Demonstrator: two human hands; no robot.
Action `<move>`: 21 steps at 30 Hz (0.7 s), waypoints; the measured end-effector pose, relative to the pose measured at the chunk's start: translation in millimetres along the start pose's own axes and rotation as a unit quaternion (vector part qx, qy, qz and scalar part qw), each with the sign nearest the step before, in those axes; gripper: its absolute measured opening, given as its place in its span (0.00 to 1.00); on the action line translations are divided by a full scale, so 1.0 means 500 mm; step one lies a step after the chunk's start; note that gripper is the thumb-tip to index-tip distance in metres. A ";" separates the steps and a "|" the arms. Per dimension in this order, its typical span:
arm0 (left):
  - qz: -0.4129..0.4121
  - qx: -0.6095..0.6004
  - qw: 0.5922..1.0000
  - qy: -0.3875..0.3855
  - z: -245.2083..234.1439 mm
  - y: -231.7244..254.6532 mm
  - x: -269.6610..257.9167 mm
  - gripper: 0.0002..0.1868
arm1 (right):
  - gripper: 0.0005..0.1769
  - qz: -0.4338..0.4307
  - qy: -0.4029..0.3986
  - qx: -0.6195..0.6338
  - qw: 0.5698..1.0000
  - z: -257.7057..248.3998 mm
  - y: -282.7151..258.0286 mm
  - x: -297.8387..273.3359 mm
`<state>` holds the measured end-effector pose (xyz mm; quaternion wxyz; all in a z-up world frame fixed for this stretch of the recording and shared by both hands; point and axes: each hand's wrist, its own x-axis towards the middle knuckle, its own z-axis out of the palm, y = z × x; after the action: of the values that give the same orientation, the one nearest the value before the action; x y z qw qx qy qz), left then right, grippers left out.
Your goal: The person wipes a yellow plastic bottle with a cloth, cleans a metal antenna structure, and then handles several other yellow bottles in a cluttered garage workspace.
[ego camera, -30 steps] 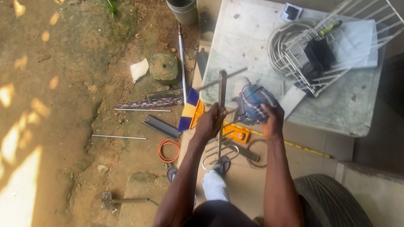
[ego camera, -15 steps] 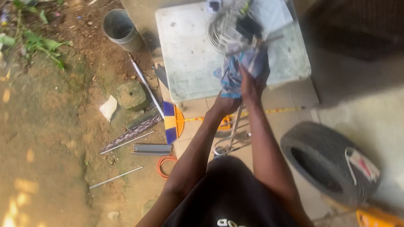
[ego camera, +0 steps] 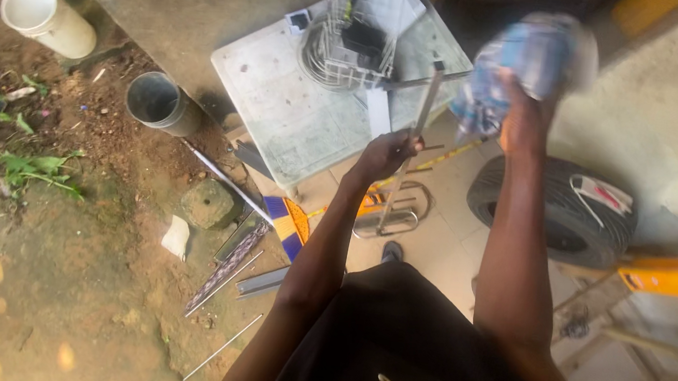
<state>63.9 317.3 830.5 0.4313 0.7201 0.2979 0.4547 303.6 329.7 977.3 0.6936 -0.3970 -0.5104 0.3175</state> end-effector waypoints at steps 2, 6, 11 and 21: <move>-0.003 -0.072 0.996 -0.056 0.037 -0.018 0.023 0.12 | 0.41 0.014 -0.098 -0.166 0.981 0.012 -0.014 0.000; 0.059 -0.037 0.995 -0.066 0.052 -0.024 0.046 0.11 | 0.35 0.022 -0.039 -0.021 0.999 0.019 -0.015 0.007; -0.019 0.082 0.992 -0.095 0.086 0.025 0.055 0.15 | 0.27 0.156 0.137 0.216 0.954 -0.063 0.027 0.019; -0.034 0.108 0.985 -0.133 0.135 0.071 0.073 0.22 | 0.35 -0.040 -0.087 -0.299 0.950 -0.102 -0.218 -0.032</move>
<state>141.5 307.6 862.0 0.4022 0.8059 0.3092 0.3053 351.8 251.9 1056.9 0.5087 -0.5361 -0.6556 0.1553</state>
